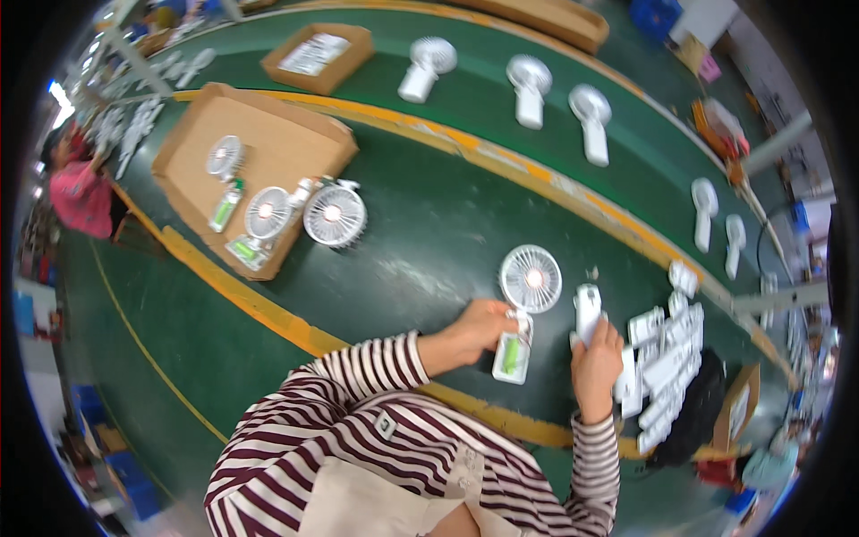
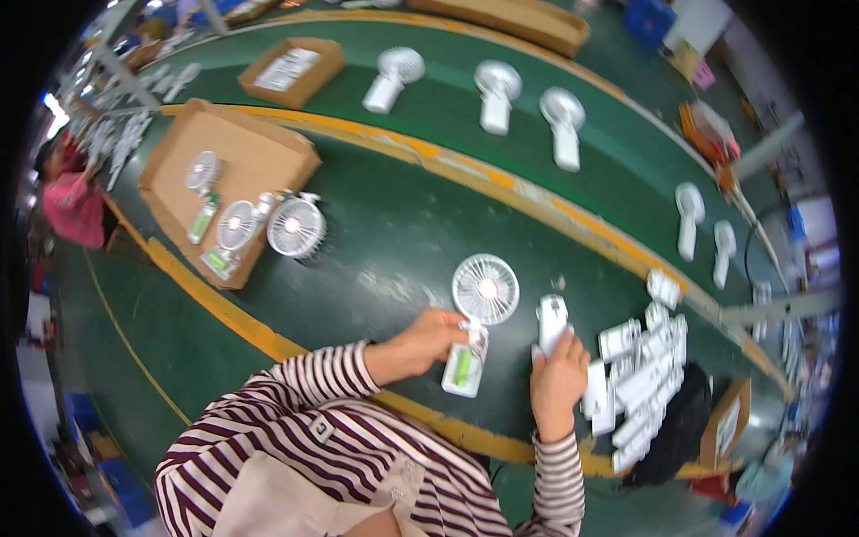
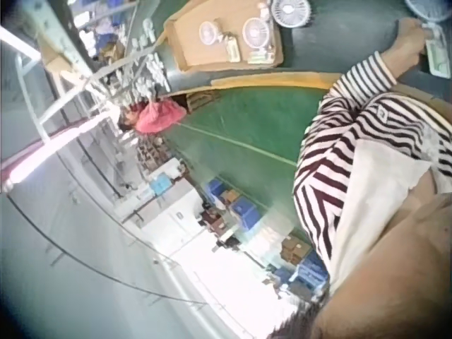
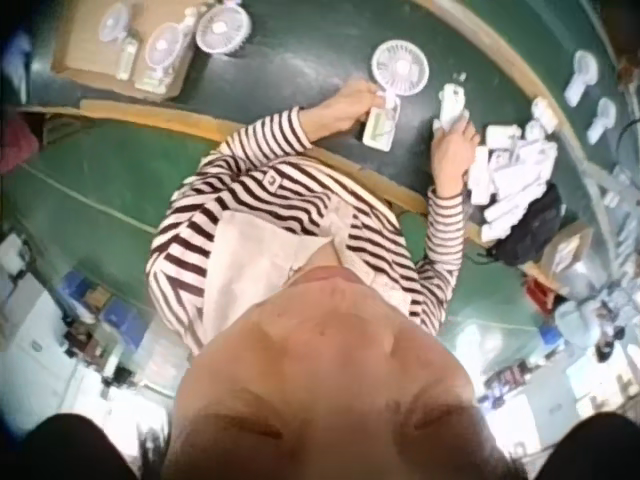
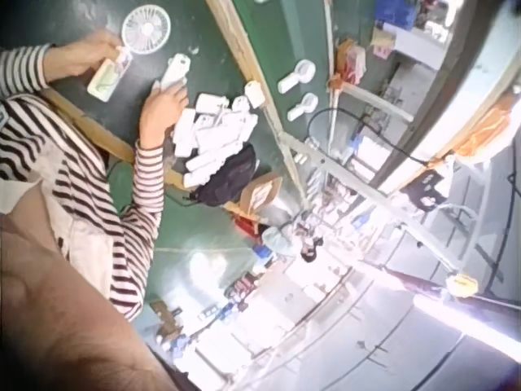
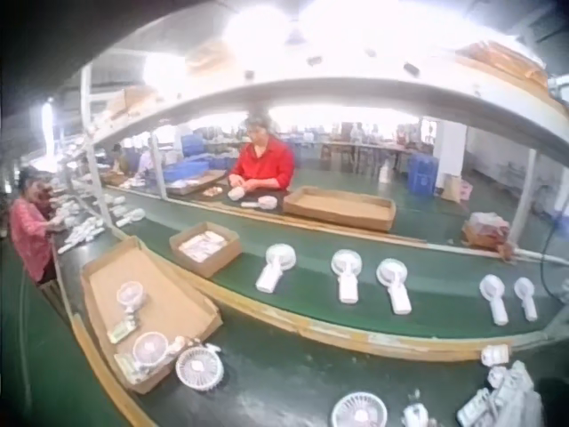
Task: The person assembles portable electric fans by inserting fan heads, circuit boards, and batteries into handle casings, snapping the handle covers closed by hand, and placing completed fans onto the conveyor belt. The person also packs plastic casing pieces into a cardboard box.
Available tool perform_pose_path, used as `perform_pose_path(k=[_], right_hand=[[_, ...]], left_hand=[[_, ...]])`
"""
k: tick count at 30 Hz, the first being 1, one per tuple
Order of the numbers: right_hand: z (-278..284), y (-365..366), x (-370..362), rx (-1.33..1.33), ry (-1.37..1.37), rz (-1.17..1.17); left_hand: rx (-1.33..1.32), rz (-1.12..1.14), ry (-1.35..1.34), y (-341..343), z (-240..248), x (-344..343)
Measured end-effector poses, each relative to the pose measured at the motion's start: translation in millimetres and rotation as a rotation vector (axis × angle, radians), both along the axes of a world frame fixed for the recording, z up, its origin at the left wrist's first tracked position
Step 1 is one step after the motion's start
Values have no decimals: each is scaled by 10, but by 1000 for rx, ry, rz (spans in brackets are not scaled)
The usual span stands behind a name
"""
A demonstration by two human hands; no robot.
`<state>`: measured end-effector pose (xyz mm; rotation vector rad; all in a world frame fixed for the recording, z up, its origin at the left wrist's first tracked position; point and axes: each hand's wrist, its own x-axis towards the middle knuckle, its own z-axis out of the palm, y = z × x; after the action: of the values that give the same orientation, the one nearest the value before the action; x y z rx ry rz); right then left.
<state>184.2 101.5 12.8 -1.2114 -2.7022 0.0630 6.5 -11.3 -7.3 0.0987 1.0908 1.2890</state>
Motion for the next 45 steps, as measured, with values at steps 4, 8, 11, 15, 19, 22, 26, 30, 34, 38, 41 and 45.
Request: perform_pose_path(k=[4,8,11,15,19,22,26,30,34,38,41,45], right_hand=[[-2,34,-113,70,43,1],[-36,74,-93,89,14,18],[-21,70,-83,60,-7,2],[-38,81,-93,57,31,-4],[68,4,-126,-105,166,-73],[333,-151,-175,-277,290,-108],[694,-336,-262,-492,270,-68],[724,-484,-323,-428,184,151],[641,-557,-425,-366,137,249],[609,-588,-509,-339,123,271],[578,-601,-528,-329,129,269],[576,-641,-533,-338,102,267]], left_hand=[[-14,27,-11,-20,19,-40],[-1,-30,13,-7,44,-85],[-5,-46,9,-2,5,-61],[-5,-48,1,-16,3,-41],[-9,-38,-1,-26,34,-43],[-2,-36,11,-39,33,-49],[11,-14,-16,-39,28,-58],[-21,40,-57,-25,141,-68],[10,26,-85,-36,121,-69],[23,34,-99,-36,64,-72],[36,33,-114,-37,69,-67],[35,40,-105,-48,120,-57]])
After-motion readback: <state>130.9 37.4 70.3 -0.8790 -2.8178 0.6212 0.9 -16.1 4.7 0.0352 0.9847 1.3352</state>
